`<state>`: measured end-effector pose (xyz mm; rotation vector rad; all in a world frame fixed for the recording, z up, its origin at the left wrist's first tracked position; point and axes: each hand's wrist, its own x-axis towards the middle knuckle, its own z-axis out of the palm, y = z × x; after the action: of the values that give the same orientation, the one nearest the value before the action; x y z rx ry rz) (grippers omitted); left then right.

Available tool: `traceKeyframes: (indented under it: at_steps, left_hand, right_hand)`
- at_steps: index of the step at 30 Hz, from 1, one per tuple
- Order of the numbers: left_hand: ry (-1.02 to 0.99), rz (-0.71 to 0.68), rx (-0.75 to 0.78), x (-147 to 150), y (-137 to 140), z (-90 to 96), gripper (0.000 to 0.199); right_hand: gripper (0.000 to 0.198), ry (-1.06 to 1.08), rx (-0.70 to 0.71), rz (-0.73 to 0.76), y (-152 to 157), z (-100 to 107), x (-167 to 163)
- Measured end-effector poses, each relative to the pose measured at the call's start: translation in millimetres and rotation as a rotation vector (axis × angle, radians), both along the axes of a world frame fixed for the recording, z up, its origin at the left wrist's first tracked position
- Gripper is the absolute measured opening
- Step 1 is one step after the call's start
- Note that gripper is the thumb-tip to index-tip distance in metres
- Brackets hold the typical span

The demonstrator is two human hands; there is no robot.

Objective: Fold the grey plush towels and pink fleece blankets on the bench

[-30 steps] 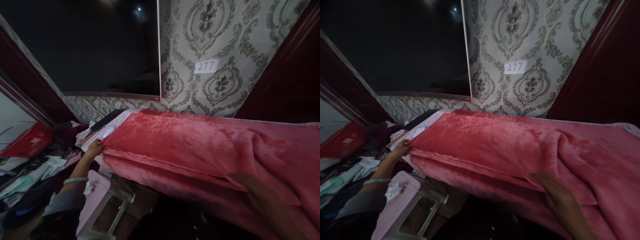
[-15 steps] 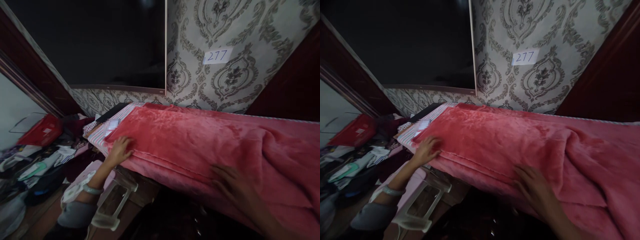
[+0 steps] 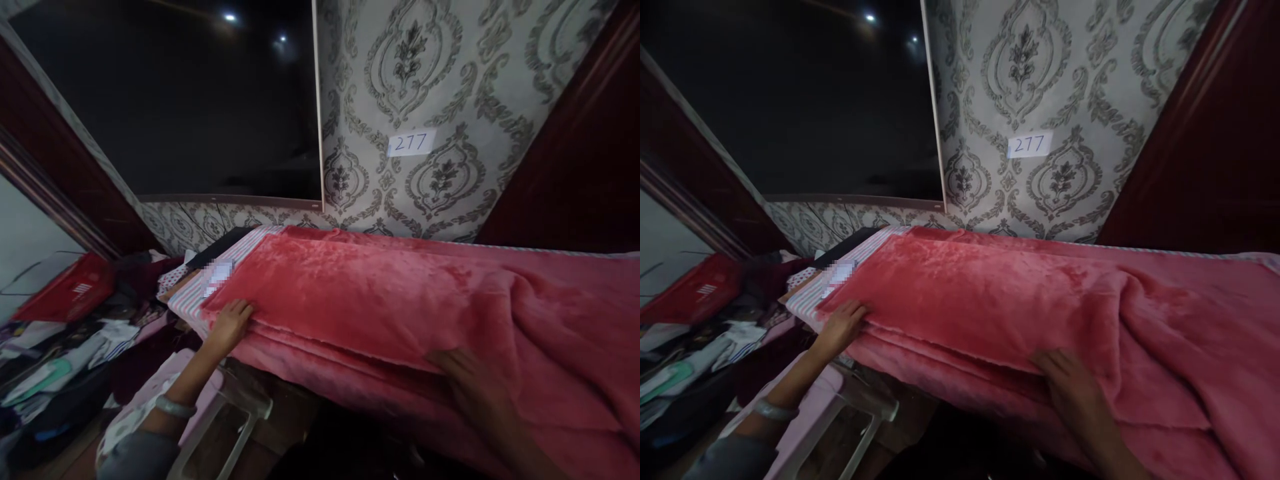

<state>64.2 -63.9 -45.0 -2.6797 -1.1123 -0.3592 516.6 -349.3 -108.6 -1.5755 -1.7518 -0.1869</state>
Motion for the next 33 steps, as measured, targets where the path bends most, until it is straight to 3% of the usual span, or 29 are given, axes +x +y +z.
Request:
traceKeyframes:
  at_steps: [5,9,12,15,18,22,25,29,33]
  left_hand:
    - [-0.122,0.008,-0.003,-12.8,-13.1,-1.4,0.040]
    - [-0.271,0.089,-0.135,9.3,-5.8,16.8,0.043]
    - [-0.299,-0.013,-0.176,63.7,10.0,26.2,0.049]
    - [-0.323,-0.163,-0.224,143.8,17.1,27.2,0.053]
    - [-0.306,-0.302,-0.278,226.7,14.9,31.1,0.062]
    - [-0.193,-0.414,-0.343,314.6,12.8,44.8,0.063]
    - [-0.112,-0.444,-0.332,358.7,12.0,42.1,0.057]
    - [-0.024,-0.347,-0.244,388.0,6.2,8.2,0.060]
    - [-0.012,-0.308,-0.121,393.2,4.9,-23.2,0.063]
  right_hand:
    - [0.038,-0.089,0.000,0.030,-2.5,3.2,-12.8]
    - [0.034,-0.084,-0.078,-0.012,0.8,15.0,-28.9]
    - [0.029,-0.058,-0.141,-0.047,2.0,31.8,-37.7]
    - [0.024,0.014,-0.189,-0.009,-4.2,53.6,-35.8]
    - [0.022,0.135,-0.124,-0.026,-23.0,71.5,-12.9]
    - [0.027,0.311,0.094,-0.377,-69.4,75.0,56.3]
    - [0.032,0.432,0.200,-0.729,-117.7,64.7,119.5]
    - [0.036,0.561,0.316,-1.115,-175.3,51.0,188.6]
    - [0.036,0.630,0.289,-1.258,-194.5,46.3,232.7]
